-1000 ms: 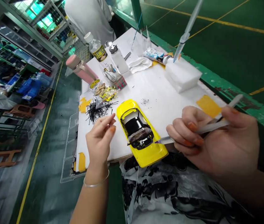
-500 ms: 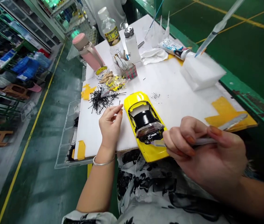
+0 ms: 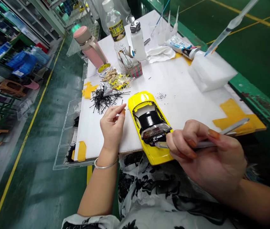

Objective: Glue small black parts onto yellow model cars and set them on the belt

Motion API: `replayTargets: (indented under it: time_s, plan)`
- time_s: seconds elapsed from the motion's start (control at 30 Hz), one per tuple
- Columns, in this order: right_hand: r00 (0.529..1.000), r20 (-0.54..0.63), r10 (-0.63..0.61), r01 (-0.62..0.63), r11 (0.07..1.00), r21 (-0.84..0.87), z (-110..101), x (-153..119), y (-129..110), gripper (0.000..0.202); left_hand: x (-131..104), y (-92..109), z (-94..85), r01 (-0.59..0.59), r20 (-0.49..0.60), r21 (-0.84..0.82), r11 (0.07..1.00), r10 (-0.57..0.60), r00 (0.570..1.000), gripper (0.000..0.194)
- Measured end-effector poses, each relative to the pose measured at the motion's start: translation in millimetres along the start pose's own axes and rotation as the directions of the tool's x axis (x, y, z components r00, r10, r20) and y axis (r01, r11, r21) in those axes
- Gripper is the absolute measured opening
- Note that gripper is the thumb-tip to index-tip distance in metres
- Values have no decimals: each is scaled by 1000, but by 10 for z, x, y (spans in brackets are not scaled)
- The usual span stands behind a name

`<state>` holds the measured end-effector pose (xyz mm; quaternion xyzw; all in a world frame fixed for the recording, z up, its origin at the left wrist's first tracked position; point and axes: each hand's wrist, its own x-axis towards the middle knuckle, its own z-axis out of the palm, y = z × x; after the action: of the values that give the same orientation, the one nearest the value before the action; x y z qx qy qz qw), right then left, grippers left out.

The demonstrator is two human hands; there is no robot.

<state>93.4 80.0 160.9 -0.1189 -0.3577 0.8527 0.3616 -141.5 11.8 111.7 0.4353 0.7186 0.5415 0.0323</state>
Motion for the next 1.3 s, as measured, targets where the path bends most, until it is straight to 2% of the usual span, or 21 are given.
replayTargets:
  time_s: [0.2, 0.43, 0.77, 0.97, 1.3]
  plan:
    - [999, 39, 10, -8, 999, -49, 2, 10, -31, 39, -1, -6, -3, -1, 5, 6, 1000, 1, 1000, 23]
    - [997, -78, -15, 12, 999, -39, 2, 3, -79, 40, -2, -8, 5, 4, -6, -1, 1000, -4, 1000, 22]
    - [990, -137, 13, -22, 997, -68, -217, 69, -461, 29, -6, -11, 7, 11, -3, -22, 1000, -11, 1000, 23]
    - [981, -189, 50, -62, 996, -60, -244, 83, -438, 34, -2, -16, 9, 15, -10, -25, 1000, -16, 1000, 23]
    - [983, -172, 61, -70, 996, -46, -247, 142, -400, 37, -2, -12, 6, 24, -16, -21, 1000, -24, 1000, 23]
